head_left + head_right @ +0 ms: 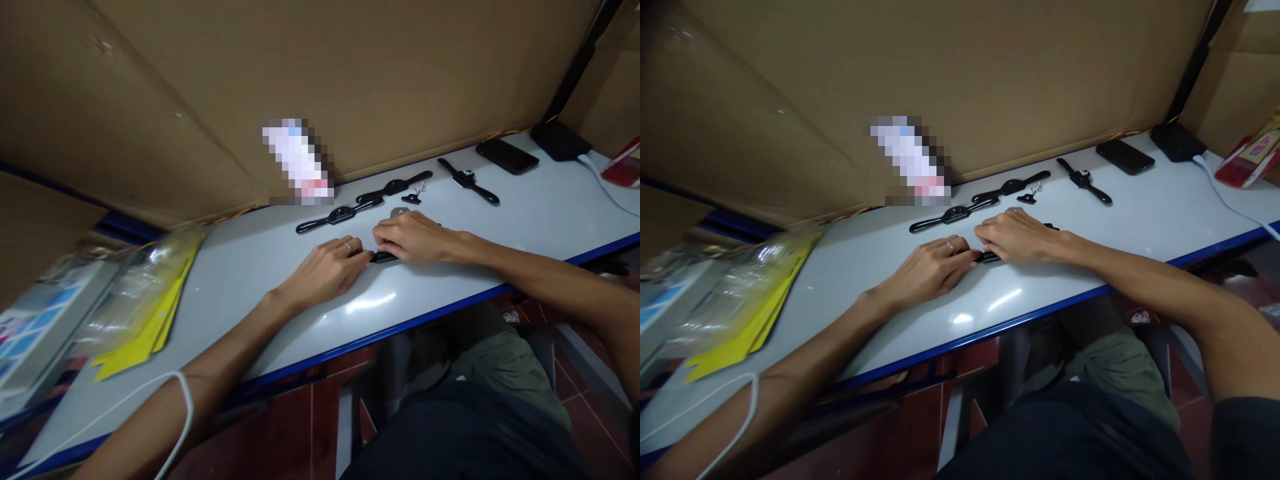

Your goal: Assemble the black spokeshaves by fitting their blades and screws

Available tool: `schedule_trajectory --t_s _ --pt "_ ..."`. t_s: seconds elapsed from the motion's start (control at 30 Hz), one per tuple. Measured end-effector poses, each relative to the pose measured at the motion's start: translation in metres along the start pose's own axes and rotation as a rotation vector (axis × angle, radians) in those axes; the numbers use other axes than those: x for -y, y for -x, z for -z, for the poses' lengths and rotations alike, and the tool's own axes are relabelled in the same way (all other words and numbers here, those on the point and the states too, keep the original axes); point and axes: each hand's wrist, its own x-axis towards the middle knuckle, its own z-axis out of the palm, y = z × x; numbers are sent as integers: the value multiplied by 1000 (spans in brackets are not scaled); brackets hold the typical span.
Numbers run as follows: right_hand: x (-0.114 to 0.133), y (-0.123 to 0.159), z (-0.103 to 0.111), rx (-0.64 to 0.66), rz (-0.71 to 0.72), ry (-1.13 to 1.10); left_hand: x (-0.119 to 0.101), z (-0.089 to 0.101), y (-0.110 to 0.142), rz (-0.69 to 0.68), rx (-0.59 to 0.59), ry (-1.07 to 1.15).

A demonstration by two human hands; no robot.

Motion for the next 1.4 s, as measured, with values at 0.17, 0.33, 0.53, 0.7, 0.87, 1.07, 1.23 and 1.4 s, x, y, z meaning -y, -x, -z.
schedule_trajectory --t_s 0.17,0.33,0.53,0.7,0.87,1.07,1.23,1.4 --pt "-1 -1 -2 4 -8 -3 1 -2 1 5 1 3" --pt "0 0 -5 -5 -45 -11 1 -2 1 4 -3 -3" --pt "2 -2 1 -2 -73 -79 1 -1 2 7 -4 -14" --pt "-2 -4 8 6 -138 -260 1 -2 2 10 -4 -15" --pt "-6 -4 8 -10 -222 -360 2 -3 2 -4 -14 -18" --pt "-4 -7 2 -6 -276 -434 2 -3 1 -9 -23 -27" --pt "0 -6 3 -47 -291 -140 2 -3 1 -7 -26 -22" --pt "-1 -2 5 1 -205 49 2 -4 2 -4 -40 -2"
